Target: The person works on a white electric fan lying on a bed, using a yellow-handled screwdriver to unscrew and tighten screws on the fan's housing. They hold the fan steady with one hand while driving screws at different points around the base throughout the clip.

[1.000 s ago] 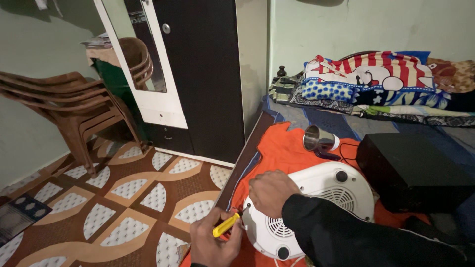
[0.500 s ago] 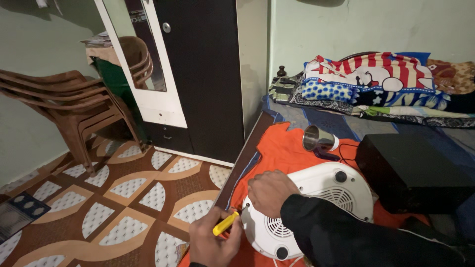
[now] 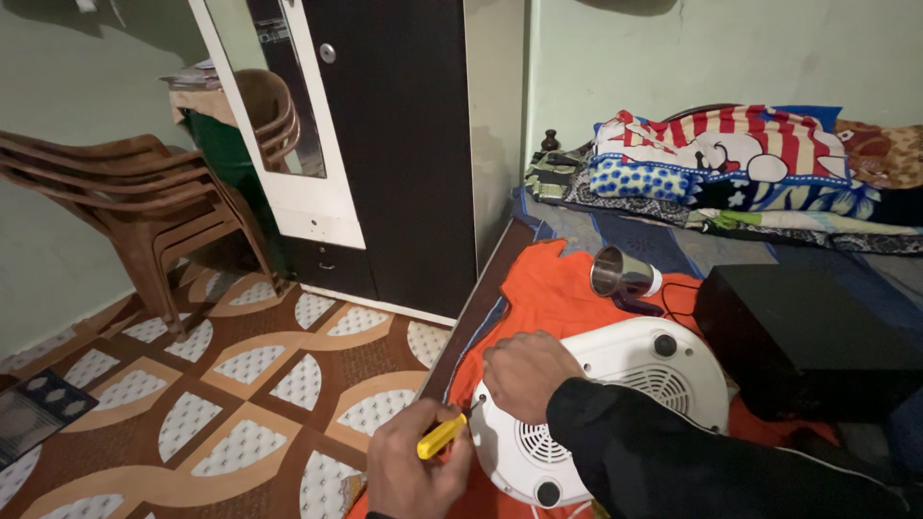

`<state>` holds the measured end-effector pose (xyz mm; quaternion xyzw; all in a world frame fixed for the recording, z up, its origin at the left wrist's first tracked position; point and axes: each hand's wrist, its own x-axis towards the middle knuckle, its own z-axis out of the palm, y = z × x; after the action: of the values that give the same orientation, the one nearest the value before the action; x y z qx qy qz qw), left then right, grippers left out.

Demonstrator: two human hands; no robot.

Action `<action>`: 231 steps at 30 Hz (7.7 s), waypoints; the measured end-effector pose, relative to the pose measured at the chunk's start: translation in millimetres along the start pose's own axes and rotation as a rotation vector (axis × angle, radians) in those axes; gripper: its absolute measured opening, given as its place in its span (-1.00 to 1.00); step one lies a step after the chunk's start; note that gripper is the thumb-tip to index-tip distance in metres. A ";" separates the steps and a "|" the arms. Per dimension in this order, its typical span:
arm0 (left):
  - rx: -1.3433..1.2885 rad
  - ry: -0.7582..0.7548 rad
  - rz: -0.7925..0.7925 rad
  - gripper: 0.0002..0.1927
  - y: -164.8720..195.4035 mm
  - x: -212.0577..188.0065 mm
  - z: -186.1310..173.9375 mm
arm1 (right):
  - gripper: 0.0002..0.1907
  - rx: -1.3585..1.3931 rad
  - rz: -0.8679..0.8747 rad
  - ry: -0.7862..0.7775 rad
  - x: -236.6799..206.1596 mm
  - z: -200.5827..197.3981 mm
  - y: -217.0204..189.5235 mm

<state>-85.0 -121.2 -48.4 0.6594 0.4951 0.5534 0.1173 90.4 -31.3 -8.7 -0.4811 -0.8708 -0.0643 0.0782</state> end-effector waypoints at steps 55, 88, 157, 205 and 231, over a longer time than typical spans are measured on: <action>0.233 0.069 0.114 -0.73 -10.1 -4.9 11.9 | -0.71 -0.022 0.000 0.034 -0.6 3.6 -3.9; -0.020 -0.041 -0.037 -0.83 1.5 0.1 3.7 | -0.72 -0.004 0.021 0.004 1.3 -0.1 -0.1; 0.218 -0.007 0.137 -0.75 5.9 -0.2 12.7 | -0.69 -0.002 0.069 -0.093 4.8 -5.0 -3.8; 0.016 0.065 0.420 -0.59 19.2 -2.1 24.4 | -0.85 0.021 0.004 0.013 3.9 1.3 5.8; -0.124 0.340 -0.149 -0.67 -4.0 74.3 24.6 | -0.64 0.160 0.011 0.104 -3.8 -4.4 -3.4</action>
<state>-73.9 -51.5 -14.5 0.5097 0.5201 0.6760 0.1130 89.8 -37.2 -5.3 -0.4740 -0.8654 -0.0188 0.1618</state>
